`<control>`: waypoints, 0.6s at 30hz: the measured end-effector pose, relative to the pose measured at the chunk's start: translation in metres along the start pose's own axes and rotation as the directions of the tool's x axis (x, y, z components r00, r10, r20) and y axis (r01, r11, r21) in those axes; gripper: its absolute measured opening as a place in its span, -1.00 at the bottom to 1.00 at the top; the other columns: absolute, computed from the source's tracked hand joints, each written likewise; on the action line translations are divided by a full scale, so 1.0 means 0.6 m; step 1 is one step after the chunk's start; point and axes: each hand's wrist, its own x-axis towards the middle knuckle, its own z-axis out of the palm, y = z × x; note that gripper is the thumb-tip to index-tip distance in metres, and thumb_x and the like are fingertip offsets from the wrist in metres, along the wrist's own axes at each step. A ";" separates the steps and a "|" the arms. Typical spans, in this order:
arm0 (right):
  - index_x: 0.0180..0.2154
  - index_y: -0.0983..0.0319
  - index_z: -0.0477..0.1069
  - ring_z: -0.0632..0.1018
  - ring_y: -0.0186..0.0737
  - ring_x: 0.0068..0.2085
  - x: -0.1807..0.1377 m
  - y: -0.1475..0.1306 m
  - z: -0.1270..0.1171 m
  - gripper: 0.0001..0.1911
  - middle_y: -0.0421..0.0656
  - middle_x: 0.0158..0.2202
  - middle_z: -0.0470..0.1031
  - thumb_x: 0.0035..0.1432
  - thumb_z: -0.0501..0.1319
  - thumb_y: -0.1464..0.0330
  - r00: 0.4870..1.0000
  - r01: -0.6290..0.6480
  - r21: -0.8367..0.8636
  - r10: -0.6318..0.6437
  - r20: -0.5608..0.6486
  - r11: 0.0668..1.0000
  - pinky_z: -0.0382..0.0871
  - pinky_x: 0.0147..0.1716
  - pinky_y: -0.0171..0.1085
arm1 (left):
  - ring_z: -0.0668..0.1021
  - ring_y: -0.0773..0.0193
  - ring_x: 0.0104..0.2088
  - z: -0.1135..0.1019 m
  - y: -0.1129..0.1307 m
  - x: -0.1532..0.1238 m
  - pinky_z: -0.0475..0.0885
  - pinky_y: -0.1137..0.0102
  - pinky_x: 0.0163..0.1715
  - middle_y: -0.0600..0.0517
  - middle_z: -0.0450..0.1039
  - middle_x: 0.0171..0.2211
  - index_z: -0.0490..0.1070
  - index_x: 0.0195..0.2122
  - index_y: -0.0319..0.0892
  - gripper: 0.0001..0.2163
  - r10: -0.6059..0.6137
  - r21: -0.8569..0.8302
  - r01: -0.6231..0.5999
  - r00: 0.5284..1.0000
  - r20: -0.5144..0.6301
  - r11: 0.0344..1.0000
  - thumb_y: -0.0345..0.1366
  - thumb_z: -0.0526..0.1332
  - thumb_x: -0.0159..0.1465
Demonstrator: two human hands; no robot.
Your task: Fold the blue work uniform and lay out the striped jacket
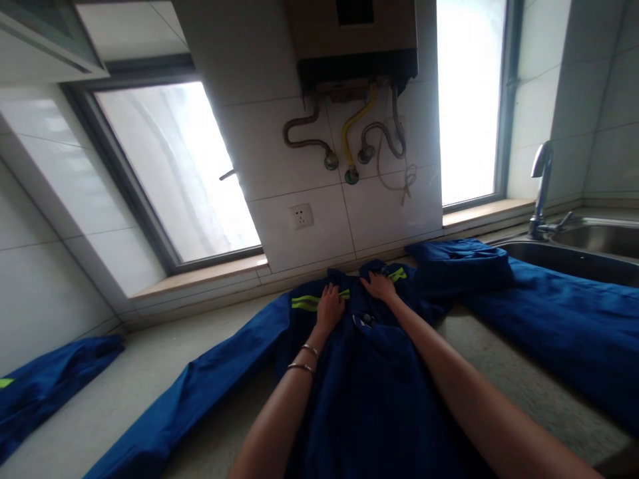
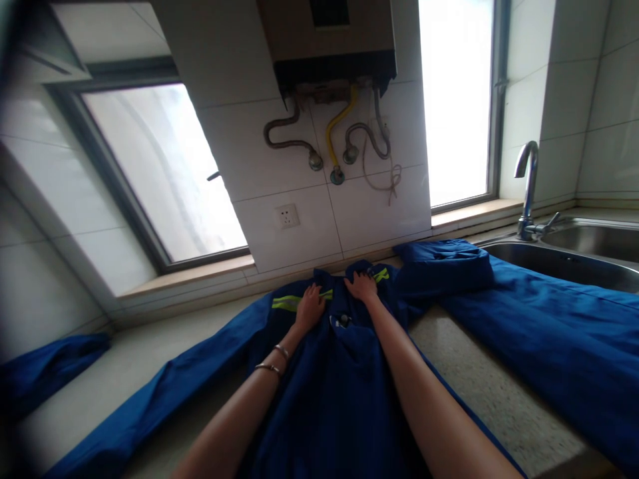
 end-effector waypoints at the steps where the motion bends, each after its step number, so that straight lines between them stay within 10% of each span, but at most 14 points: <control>1: 0.09 0.35 0.28 0.24 0.10 0.15 -0.003 -0.002 -0.008 -0.38 0.14 0.10 0.29 0.16 0.05 0.05 1.000 -0.017 0.109 0.018 -0.003 0.994 -0.03 0.13 -0.01 | 0.21 0.12 0.19 -0.016 0.002 -0.013 0.14 0.28 0.13 -0.22 0.18 0.17 0.25 0.09 -0.34 -0.60 0.022 -0.005 -0.022 1.000 -0.010 1.000 -0.41 0.02 0.21; 9: -0.04 0.35 0.36 0.52 -0.18 -0.10 -0.030 -0.003 -0.138 -0.65 0.05 -0.01 0.42 0.21 -0.01 0.35 0.993 -0.117 0.581 0.082 0.086 0.806 0.41 -0.15 -0.25 | 0.46 0.21 -0.06 -0.247 -0.002 -0.159 0.32 0.39 -0.06 -0.04 0.44 -0.08 0.42 -0.15 -0.17 -0.74 0.025 -0.071 -0.023 0.999 0.022 0.997 -0.41 0.04 0.18; 14: -0.21 0.35 0.43 0.58 -0.18 -0.37 -0.169 -0.023 -0.259 -0.73 -0.01 -0.30 0.54 0.05 0.23 0.32 0.949 -0.134 0.688 -0.107 0.296 0.713 0.49 -0.43 -0.29 | 0.56 0.19 -0.33 -0.358 -0.035 -0.264 0.36 0.40 -0.34 -0.02 0.52 -0.34 0.43 -0.26 -0.12 -0.80 -0.124 0.079 0.110 0.972 0.201 0.991 -0.27 0.03 0.21; 18: -0.30 0.33 0.43 0.56 -0.20 -0.52 -0.424 -0.053 -0.326 -0.67 -0.09 -0.49 0.53 0.08 0.21 0.17 0.762 -0.164 0.683 -0.348 0.546 0.711 0.43 -0.61 -0.36 | 0.53 0.12 -0.60 -0.359 -0.096 -0.306 0.37 0.37 -0.57 -0.12 0.45 -0.63 0.38 -0.58 -0.22 -0.61 -0.362 0.039 0.421 0.724 0.587 0.906 -0.05 0.02 0.22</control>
